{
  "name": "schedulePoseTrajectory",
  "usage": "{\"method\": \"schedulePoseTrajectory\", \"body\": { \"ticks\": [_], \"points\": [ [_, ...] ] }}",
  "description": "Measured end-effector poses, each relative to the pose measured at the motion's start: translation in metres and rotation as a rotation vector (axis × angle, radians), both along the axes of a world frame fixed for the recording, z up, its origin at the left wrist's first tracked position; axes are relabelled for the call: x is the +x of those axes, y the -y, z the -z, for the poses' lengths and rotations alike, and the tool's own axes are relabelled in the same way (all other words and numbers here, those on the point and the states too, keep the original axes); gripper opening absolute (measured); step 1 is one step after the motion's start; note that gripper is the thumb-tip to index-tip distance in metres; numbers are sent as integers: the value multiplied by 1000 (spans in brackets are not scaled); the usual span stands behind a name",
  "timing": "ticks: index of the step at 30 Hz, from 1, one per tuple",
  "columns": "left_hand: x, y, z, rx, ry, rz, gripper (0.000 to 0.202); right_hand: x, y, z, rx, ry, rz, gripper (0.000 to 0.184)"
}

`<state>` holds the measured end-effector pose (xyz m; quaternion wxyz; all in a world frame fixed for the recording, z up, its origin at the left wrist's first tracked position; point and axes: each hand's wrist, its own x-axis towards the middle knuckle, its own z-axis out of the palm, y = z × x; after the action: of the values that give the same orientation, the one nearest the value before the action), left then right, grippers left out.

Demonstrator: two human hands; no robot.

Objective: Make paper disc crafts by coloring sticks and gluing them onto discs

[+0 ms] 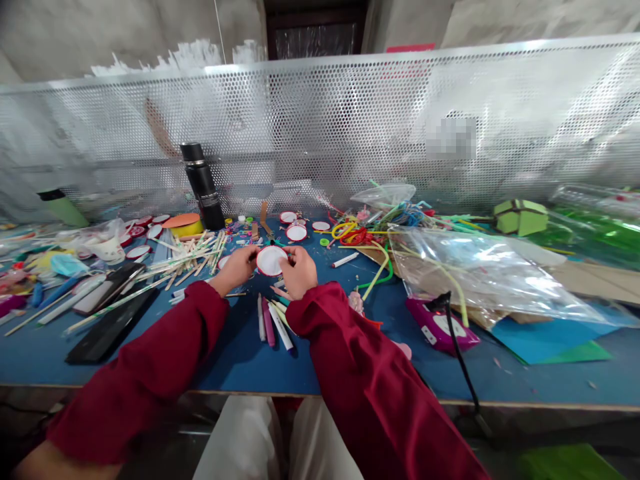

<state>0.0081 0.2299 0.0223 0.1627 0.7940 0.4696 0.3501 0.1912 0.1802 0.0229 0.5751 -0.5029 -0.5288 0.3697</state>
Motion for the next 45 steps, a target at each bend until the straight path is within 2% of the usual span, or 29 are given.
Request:
{"method": "schedulePoseTrajectory", "body": {
  "ticks": [3,6,8,14,18,21,24,30,36,45],
  "points": [
    [-5,-4,-7,-107,247,-41,10,-3,4,-2,8,-13,-46,24],
    [-5,-3,-12,-265,468,17,21,-5,5,-3,29,6,-81,18],
    [-3,0,-14,-321,530,40,26,-5,5,-1,28,30,-97,14],
    [-2,5,-18,-292,511,80,26,-7,7,2,-35,15,-241,17],
    [0,7,-20,-352,564,126,34,-8,10,0,-24,-3,-298,22],
    [2,8,-21,-400,598,133,39,-8,11,-1,-46,-36,-295,30],
    [2,10,-22,-380,582,131,37,-8,11,-1,-81,-81,-286,38],
    [-1,11,-26,-312,562,161,40,-7,10,-1,-99,-102,-268,40],
    [0,13,-27,-285,567,181,41,-7,11,-3,-149,-152,-331,39],
    [3,15,-28,-365,569,275,32,-5,1,1,-1,-161,-331,32]
  ]
}}
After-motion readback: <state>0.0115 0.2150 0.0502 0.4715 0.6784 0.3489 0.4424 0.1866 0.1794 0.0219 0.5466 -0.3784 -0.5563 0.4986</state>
